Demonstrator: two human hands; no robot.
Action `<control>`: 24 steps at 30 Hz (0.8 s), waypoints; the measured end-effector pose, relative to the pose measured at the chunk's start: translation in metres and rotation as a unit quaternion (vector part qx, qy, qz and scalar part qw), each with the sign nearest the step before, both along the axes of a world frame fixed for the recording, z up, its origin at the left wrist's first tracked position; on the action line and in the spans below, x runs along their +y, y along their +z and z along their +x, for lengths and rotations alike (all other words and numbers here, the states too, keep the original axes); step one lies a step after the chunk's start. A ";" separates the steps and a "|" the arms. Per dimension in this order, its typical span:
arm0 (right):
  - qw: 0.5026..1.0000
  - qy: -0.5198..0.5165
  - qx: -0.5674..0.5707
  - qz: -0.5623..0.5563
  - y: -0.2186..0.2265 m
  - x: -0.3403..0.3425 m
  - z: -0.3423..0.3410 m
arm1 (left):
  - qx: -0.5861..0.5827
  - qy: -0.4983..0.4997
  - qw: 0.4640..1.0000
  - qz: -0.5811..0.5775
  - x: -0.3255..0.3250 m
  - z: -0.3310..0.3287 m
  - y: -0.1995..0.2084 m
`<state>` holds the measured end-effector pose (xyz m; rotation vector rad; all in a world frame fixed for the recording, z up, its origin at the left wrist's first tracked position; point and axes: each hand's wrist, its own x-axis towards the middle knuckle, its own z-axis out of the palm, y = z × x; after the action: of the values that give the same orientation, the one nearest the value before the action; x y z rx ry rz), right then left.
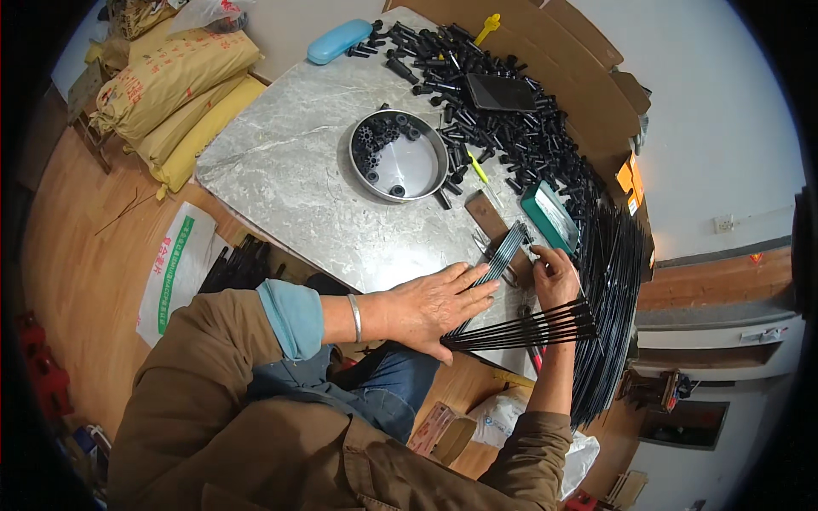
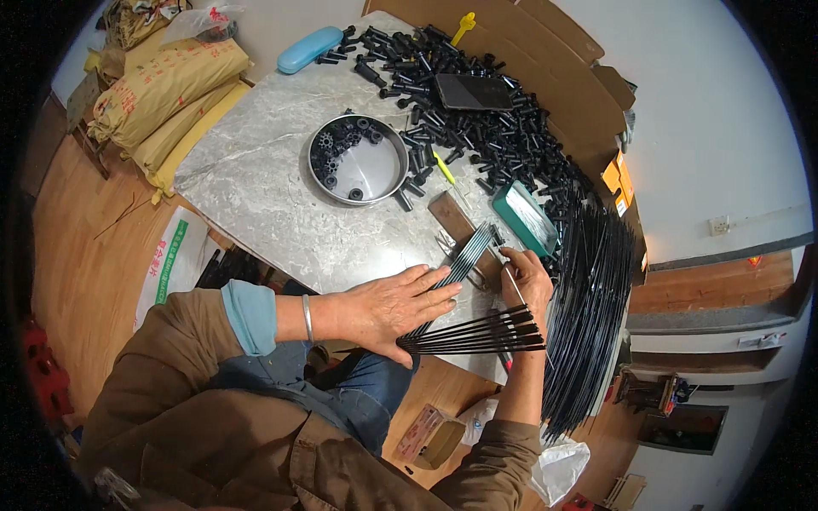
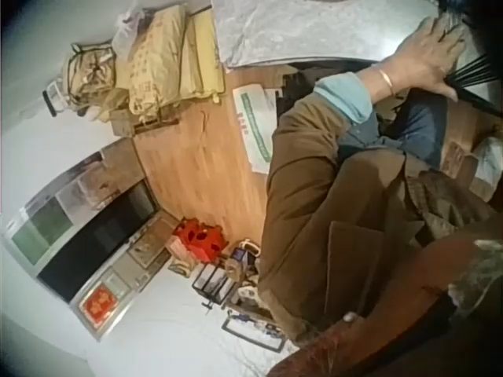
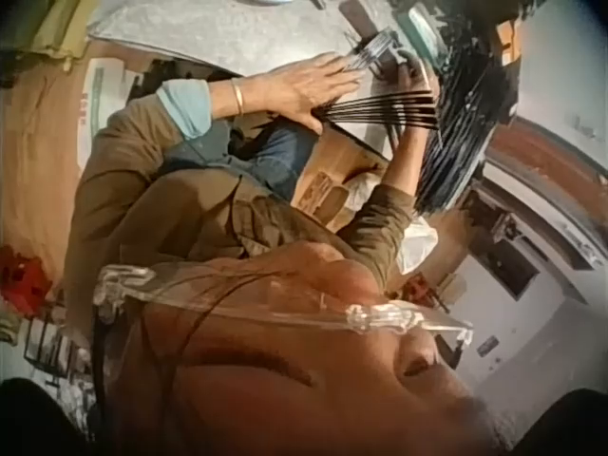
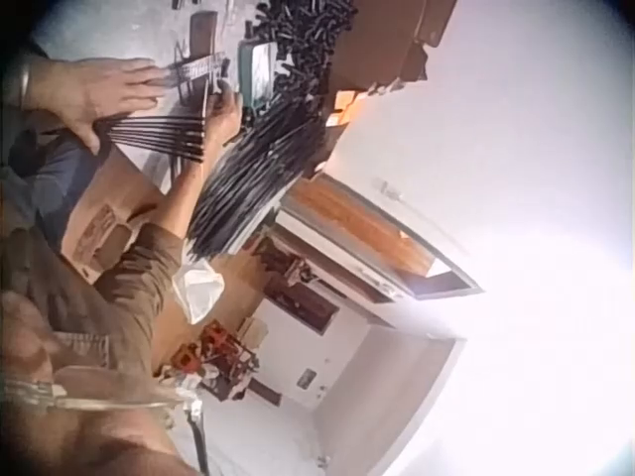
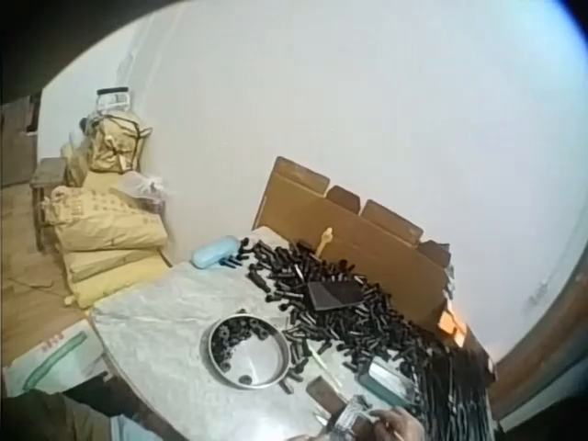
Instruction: Assembling plastic components by attaching clips to bundles of rods.
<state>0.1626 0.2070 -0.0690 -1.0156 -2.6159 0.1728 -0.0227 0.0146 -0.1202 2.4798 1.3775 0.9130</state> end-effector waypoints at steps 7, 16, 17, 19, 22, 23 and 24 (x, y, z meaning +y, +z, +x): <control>1.000 -0.010 0.017 -0.021 0.004 -0.002 -0.001 | -0.003 -0.005 1.000 -0.008 0.002 -0.001 0.000; 1.000 -0.010 0.004 -0.013 0.003 -0.002 -0.001 | -0.004 -0.006 1.000 -0.003 0.002 0.000 -0.001; 1.000 -0.007 0.004 -0.011 0.002 -0.001 -0.001 | -0.002 -0.006 1.000 -0.002 0.001 -0.001 -0.001; 1.000 -0.004 0.005 -0.010 0.002 -0.001 0.001 | 0.001 -0.007 1.000 -0.003 0.001 -0.001 0.000; 1.000 0.001 0.004 0.006 0.002 -0.002 0.000 | 0.010 -0.002 1.000 0.002 0.000 -0.001 0.000; 1.000 -0.004 0.009 -0.001 0.002 -0.004 0.001 | 0.013 -0.002 1.000 0.003 0.000 -0.001 0.000; 1.000 -0.009 0.014 -0.009 0.002 -0.004 0.001 | 0.016 -0.003 1.000 0.004 0.001 -0.001 0.000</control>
<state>0.1633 0.2026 -0.0671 -1.0355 -2.5836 0.2036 -0.0235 0.0152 -0.1201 2.5151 1.3775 0.8824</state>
